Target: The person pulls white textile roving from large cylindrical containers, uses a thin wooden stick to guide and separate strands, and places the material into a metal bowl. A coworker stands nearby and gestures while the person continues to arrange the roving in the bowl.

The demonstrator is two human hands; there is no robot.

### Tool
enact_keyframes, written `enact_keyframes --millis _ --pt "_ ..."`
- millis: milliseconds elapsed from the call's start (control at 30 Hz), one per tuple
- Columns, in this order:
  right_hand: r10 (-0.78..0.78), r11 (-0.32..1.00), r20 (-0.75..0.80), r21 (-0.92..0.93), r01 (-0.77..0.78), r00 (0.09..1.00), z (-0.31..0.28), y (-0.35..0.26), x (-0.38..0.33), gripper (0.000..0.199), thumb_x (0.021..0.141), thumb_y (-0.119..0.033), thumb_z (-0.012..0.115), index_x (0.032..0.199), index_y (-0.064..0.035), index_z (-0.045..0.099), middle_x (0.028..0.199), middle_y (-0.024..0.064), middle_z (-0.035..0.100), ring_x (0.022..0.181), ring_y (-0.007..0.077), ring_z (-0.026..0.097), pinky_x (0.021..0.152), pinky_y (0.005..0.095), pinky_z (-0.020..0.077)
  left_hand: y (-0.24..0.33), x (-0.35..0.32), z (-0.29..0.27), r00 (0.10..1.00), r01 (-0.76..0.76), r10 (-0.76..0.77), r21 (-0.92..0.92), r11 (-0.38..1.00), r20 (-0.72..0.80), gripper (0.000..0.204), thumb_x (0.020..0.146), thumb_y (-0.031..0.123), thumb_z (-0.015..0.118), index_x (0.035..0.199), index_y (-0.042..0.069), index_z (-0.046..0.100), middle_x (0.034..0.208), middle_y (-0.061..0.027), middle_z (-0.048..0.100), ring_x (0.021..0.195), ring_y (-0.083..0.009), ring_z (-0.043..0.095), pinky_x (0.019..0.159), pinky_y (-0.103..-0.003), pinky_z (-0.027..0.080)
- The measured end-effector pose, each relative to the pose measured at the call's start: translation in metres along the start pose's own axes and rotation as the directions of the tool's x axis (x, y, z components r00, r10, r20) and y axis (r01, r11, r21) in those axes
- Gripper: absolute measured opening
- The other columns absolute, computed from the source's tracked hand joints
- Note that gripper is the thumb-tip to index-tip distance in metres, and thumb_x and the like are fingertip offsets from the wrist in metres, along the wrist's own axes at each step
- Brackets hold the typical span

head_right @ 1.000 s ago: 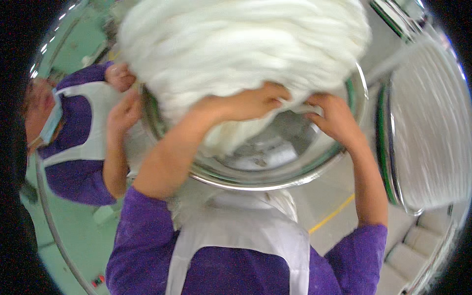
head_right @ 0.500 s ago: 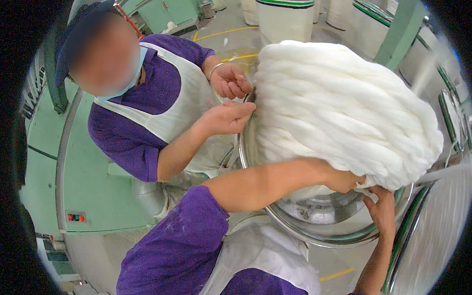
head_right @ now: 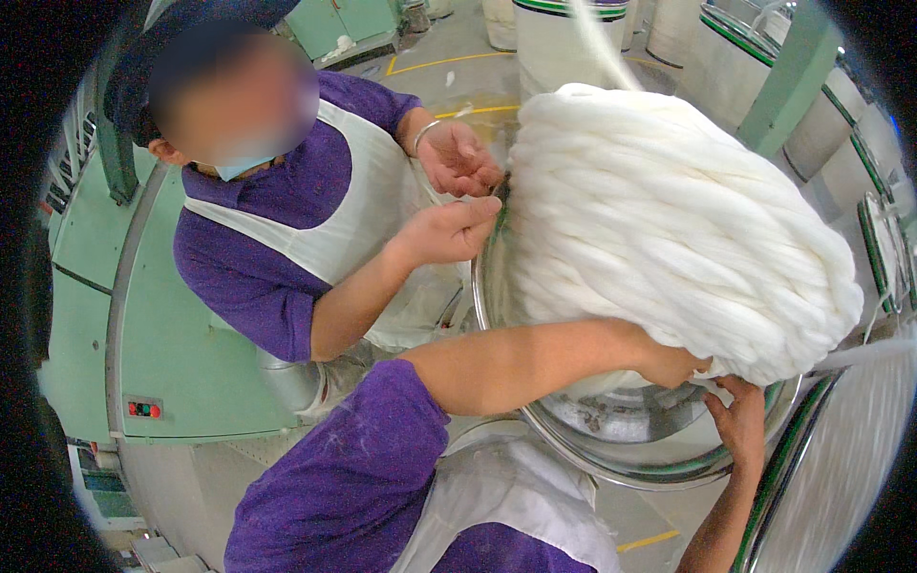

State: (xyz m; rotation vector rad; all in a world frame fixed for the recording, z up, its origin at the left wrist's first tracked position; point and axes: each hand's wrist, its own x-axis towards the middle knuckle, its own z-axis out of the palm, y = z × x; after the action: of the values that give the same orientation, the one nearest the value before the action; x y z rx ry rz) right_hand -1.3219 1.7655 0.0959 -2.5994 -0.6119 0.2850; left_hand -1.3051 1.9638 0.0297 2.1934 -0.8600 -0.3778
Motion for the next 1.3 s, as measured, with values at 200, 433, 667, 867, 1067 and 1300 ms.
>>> enact_keyframes --millis 200,433,667,867,1067,1300 --pt "0.006 1.0 -0.021 -0.019 -0.007 1.0 0.001 0.002 -0.003 0.028 0.067 -0.011 0.074 0.09 0.0045 0.068 0.089 0.0209 0.068 0.086 0.0388 0.063 0.08 0.0394 0.0469 0.002 -0.003 0.0 1.0 -0.022 0.024 0.155 0.988 -0.011 0.038 0.083 0.019 0.054 0.119 0.007 0.054 0.108 -0.017 0.063 0.106 -0.0342 0.058 0.094 -0.043 0.042" --pt "-0.022 0.999 -0.014 -0.045 0.021 1.0 0.001 0.0 -0.002 0.028 0.068 -0.012 0.076 0.089 0.0038 0.068 0.089 0.0212 0.067 0.087 0.0394 0.061 0.08 0.0408 0.0456 0.014 -0.012 -0.01 1.0 0.013 -0.012 0.074 0.997 -0.015 0.045 0.076 0.008 0.051 0.12 0.009 0.061 0.118 -0.0155 0.063 0.111 -0.0335 0.057 0.094 -0.043 0.043" --pt "0.023 0.998 0.006 -0.057 -0.022 1.0 -0.001 -0.003 -0.001 0.027 0.069 -0.011 0.075 0.09 0.0039 0.068 0.089 0.0219 0.067 0.087 0.0396 0.061 0.08 0.0404 0.0458 0.018 -0.013 -0.018 0.999 0.015 -0.018 0.103 0.995 0.027 0.039 0.079 0.013 0.052 0.118 0.01 0.058 0.115 -0.0156 0.062 0.11 -0.0339 0.056 0.094 -0.043 0.042" --pt "0.023 0.999 0.028 -0.033 -0.022 0.999 -0.001 -0.004 0.0 0.026 0.071 -0.011 0.074 0.091 0.0049 0.067 0.088 0.0227 0.067 0.084 0.0392 0.062 0.079 0.0395 0.0463 0.008 -0.004 -0.009 0.997 0.006 -0.011 0.068 0.998 0.083 0.039 0.081 0.014 0.052 0.12 0.01 0.052 0.116 -0.0173 0.059 0.111 -0.0359 0.054 0.096 -0.044 0.04" --pt "0.049 0.997 0.054 -0.058 -0.046 0.997 0.0 0.002 0.003 0.028 0.072 -0.014 0.074 0.092 0.0039 0.068 0.089 0.0213 0.068 0.083 0.0386 0.063 0.077 0.0396 0.0479 -0.003 0.003 0.008 1.0 0.002 -0.002 0.017 1.0 0.019 0.04 0.078 0.013 0.053 0.117 0.011 0.059 0.113 -0.0156 0.063 0.11 -0.0342 0.057 0.093 -0.044 0.042" --pt "-0.051 0.998 -0.004 -0.047 0.05 0.999 0.006 0.01 0.003 0.029 0.072 -0.015 0.075 0.093 0.0034 0.068 0.089 0.0209 0.068 0.081 0.0393 0.063 0.075 0.0405 0.0479 -0.02 0.014 0.022 0.998 -0.061 0.067 0.202 0.977 -0.019 0.033 0.079 0.024 0.058 0.111 0.015 0.061 0.106 -0.0113 0.062 0.106 -0.0315 0.057 0.092 -0.043 0.042"
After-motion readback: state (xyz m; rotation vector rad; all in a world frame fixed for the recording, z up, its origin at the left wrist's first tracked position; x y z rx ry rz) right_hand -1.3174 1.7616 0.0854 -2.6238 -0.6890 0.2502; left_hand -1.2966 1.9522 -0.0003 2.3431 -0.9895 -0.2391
